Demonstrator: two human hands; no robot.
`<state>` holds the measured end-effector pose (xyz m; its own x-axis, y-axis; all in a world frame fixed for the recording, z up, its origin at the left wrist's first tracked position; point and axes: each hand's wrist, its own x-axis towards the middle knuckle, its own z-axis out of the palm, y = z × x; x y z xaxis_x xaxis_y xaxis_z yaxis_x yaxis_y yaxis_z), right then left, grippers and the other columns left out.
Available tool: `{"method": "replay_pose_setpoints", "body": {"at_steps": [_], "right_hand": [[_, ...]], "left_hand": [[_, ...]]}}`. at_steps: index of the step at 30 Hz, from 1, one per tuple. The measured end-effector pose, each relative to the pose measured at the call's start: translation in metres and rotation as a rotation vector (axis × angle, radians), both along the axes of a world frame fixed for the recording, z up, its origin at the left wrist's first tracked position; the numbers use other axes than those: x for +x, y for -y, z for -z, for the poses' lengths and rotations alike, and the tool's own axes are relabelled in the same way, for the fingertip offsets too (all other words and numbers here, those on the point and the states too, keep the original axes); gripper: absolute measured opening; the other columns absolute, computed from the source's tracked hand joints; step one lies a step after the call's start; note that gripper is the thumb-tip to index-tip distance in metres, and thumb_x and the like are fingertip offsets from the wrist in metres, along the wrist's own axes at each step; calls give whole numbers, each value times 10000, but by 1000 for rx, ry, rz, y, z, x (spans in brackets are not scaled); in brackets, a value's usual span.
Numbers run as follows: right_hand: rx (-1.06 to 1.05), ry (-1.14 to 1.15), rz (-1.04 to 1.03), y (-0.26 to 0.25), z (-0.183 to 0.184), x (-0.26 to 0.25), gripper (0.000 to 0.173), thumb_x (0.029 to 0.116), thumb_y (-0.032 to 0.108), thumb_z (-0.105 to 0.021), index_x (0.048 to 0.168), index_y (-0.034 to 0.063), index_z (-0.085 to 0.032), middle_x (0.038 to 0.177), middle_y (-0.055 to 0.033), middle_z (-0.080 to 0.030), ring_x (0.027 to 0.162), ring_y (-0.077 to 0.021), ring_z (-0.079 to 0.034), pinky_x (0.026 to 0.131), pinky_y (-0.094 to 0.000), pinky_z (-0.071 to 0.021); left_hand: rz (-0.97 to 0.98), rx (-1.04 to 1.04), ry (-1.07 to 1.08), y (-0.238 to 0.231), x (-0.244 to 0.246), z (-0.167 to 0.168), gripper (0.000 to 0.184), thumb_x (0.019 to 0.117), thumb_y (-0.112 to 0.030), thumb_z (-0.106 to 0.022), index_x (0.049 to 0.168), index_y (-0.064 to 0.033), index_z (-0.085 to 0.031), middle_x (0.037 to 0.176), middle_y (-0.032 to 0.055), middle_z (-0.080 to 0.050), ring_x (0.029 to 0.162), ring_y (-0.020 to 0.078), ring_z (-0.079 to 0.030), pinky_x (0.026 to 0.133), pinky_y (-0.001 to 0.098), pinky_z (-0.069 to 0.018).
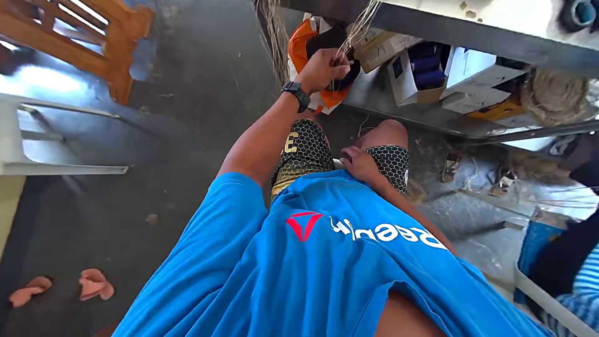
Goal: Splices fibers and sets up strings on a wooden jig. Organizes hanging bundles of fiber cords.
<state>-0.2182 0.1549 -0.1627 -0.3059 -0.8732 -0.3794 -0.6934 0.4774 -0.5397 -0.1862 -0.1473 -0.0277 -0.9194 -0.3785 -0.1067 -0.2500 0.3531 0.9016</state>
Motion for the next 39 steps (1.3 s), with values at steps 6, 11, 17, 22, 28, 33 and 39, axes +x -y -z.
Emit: {"method": "replay_pose_setpoints", "body": {"at_steps": [6, 11, 17, 22, 28, 33, 39], "right_hand": [[4, -41, -54, 5, 0, 3, 383, 1050, 327, -572, 1342, 93, -653, 1324, -150, -659, 1151, -353, -661, 997, -599, -511], [54, -42, -108, 19, 0, 6, 392, 1047, 322, -585, 1357, 90, -643, 1353, -152, -645, 1194, -355, -645, 1021, -606, -500], [74, -36, -126, 21, 1, 8, 391, 1042, 308, -581, 1351, 75, -645, 1327, -158, -655, 1177, -348, -653, 1020, -604, -504], [101, -52, -124, 25, 1, 10, 402, 1045, 311, -580, 1373, 83, -629, 1355, -152, -645, 1224, -339, -637, 1050, -586, -492], [140, -84, -174, 29, 1, 12, 392, 1041, 296, -587, 1363, 77, -634, 1371, -157, -637, 1247, -340, -626, 1060, -594, -479], [140, -112, -203, 30, 1, 13, 378, 1036, 275, -588, 1353, 77, -645, 1346, -164, -654, 1238, -353, -632, 1047, -610, -481], [166, -166, -257, 33, 4, 14, 377, 1029, 250, -580, 1351, 66, -644, 1358, -168, -650, 1256, -357, -624, 1053, -614, -471]], "left_hand": [[-91, 13, -19, 15, 97, 3, 204, 1008, -157, -634, 1103, 21, -669, 947, 89, -707, 852, 142, -692, 858, 365, -584], [-178, -29, 85, 8, 180, -50, 156, 1001, -174, -648, 1043, -25, -673, 838, 45, -674, 732, 113, -647, 738, 332, -565], [-229, -7, 162, -4, 273, -70, 118, 994, -189, -663, 1011, -76, -690, 785, 15, -682, 679, 99, -655, 665, 304, -572], [-269, 61, 286, -26, 328, -35, 114, 1001, -160, -658, 1006, -55, -702, 794, 51, -693, 698, 149, -665, 690, 366, -575], [-277, 222, 487, -78, 372, 60, 159, 1017, -159, -638, 1003, -10, -693, 816, 115, -680, 751, 237, -658, 756, 478, -553], [-315, 252, 611, -128, 425, 137, 227, 1038, -185, -602, 1069, 19, -699, 920, 185, -699, 883, 328, -682, 872, 579, -533], [-502, 303, 795, -183, 496, 177, 240, 1032, -198, -619, 1135, 6, -691, 1017, 242, -691, 990, 412, -668, 911, 649, -503]]}}
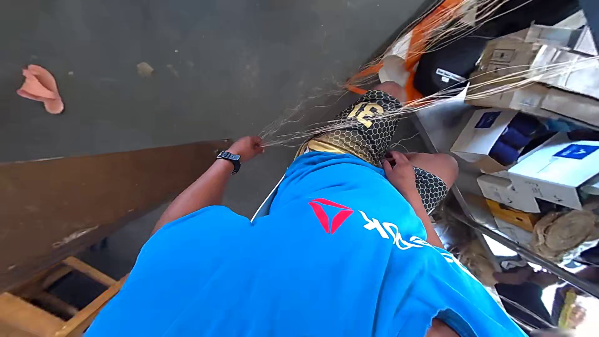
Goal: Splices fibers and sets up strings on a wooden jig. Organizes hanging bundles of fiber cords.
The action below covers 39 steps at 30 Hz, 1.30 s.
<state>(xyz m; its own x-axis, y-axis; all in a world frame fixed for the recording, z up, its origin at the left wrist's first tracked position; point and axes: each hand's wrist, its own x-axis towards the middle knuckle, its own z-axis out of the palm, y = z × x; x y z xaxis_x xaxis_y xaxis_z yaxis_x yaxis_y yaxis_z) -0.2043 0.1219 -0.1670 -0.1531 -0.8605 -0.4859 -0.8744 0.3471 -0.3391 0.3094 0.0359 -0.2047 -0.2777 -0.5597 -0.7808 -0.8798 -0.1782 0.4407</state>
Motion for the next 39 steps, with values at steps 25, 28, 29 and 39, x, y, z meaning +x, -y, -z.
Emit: {"method": "replay_pose_setpoints", "body": {"at_steps": [25, 28, 29, 39], "right_hand": [[160, -131, 19, 17, -30, 34, 377, 1036, 171, -541, 1366, 0, -601, 1352, -257, -621, 1358, -446, -515, 1085, -650, -415], [177, -119, 42, 17, -32, 34, 379, 1039, 171, -535, 1377, 11, -595, 1357, -259, -615, 1318, -441, -552, 1068, -651, -432], [158, -113, 35, 16, -28, 31, 369, 1034, 177, -537, 1358, 14, -604, 1325, -257, -634, 1264, -441, -594, 1039, -660, -456], [94, -62, -57, 9, -29, 22, 368, 1037, 233, -554, 1325, 24, -645, 1311, -210, -657, 1216, -390, -638, 1030, -611, -493]], "left_hand": [[-466, 468, 571, -207, 134, 34, 545, 929, -332, -762, 1199, 127, -648, 1254, 343, -630, 1222, 476, -603, 1015, 660, -471], [-688, 642, 386, -176, 115, 18, 737, 945, -202, -764, 1511, 69, -379, 1402, 342, -528, 1156, 470, -639, 944, 573, -556], [-673, 638, 311, -158, 107, 18, 782, 949, -145, -752, 1574, 4, -307, 1435, 328, -510, 1110, 475, -657, 913, 573, -572], [167, -181, -148, 127, -106, -43, 412, 1029, -236, -616, 1395, -48, -602, 1342, 211, -643, 1259, 410, -607, 1070, 663, -439]]}}
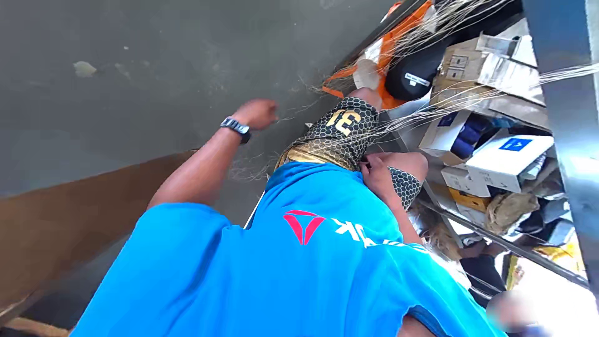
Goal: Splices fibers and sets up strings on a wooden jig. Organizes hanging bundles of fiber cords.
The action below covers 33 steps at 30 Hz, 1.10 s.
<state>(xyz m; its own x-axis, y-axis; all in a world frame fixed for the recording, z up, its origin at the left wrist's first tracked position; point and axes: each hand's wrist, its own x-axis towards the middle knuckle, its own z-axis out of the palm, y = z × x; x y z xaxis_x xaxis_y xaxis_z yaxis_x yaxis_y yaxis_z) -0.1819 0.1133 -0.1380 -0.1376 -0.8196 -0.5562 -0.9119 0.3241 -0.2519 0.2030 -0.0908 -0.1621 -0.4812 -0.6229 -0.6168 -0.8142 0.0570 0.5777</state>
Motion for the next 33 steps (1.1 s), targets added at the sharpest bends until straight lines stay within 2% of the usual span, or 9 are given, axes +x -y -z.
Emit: {"method": "replay_pose_setpoints", "body": {"at_steps": [3, 7, 10, 14, 21, 26, 29, 31, 33], "right_hand": [[-84, 105, -118, 11, -36, 7, 354, 1045, 289, -565, 1269, 46, -691, 1249, -165, -699, 1159, -324, -676, 1020, -557, -525], [-466, 258, -297, 43, -94, 29, 276, 1020, 241, -600, 1174, 54, -732, 1171, -110, -724, 1102, -242, -696, 979, -454, -570], [-483, 133, -532, 82, -104, 40, 392, 1017, 322, -608, 1324, 85, -665, 1394, -136, -623, 1308, -318, -583, 1131, -525, -443], [-259, -16, -652, 116, -72, 43, 533, 995, 412, -642, 1433, 114, -580, 1498, -156, -537, 1407, -364, -491, 1189, -637, -306], [-287, 58, -630, 99, -49, 32, 442, 1015, 409, -601, 1342, 116, -647, 1316, -126, -651, 1263, -324, -600, 1157, -611, -360], [-343, 115, -551, 78, -51, 25, 398, 1037, 368, -552, 1302, 98, -676, 1115, -113, -726, 1079, -299, -690, 1039, -519, -489], [-325, 132, -491, 61, -39, 15, 343, 1030, 335, -572, 1242, 102, -708, 1007, -114, -723, 975, -308, -702, 893, -505, -554], [-313, 130, -464, 47, -38, 7, 323, 1039, 323, -557, 1227, 115, -717, 971, -118, -719, 934, -315, -707, 850, -507, -567], [-295, 113, -448, 33, -44, -3, 338, 1057, 330, -519, 1236, 124, -718, 971, -121, -721, 927, -319, -707, 856, -508, -566]], "left_hand": [[69, -110, -251, 46, -93, -23, 344, 1028, -238, -614, 1323, -65, -648, 1262, 150, -689, 1173, 319, -663, 1045, 582, -494], [200, -101, -454, 69, -195, -31, 262, 1029, -164, -587, 1244, -56, -691, 1179, 144, -712, 1108, 287, -680, 1020, 534, -510], [153, -30, -472, 74, -230, -5, 242, 1008, -101, -571, 1202, -46, -706, 1160, 147, -711, 1112, 282, -672, 1023, 510, -504], [-42, 232, -421, 97, -222, 28, 231, 1021, -106, -553, 1213, -52, -669, 1039, 105, -689, 848, 171, -644, 803, 381, -550], [196, 206, -67, 174, -209, 37, 364, 1062, -267, -551, 1413, -204, -621, 1267, 118, -681, 1075, 302, -661, 922, 545, -519], [432, 375, -67, 174, -259, 4, 267, 1050, -210, -567, 1277, -185, -705, 1144, 15, -737, 952, 161, -695, 860, 388, -553], [566, 202, -24, 172, -289, 33, 308, 1041, -264, -598, 1331, -196, -678, 1161, 83, -706, 958, 233, -667, 831, 457, -540], [578, -2, -9, 190, -301, 56, 446, 1001, -267, -647, 1430, -152, -607, 1291, 201, -660, 1176, 403, -631, 978, 633, -488], [499, -112, -15, 219, -300, 53, 519, 985, -228, -652, 1469, -80, -534, 1349, 273, -603, 1268, 479, -565, 1042, 688, -426]]}}
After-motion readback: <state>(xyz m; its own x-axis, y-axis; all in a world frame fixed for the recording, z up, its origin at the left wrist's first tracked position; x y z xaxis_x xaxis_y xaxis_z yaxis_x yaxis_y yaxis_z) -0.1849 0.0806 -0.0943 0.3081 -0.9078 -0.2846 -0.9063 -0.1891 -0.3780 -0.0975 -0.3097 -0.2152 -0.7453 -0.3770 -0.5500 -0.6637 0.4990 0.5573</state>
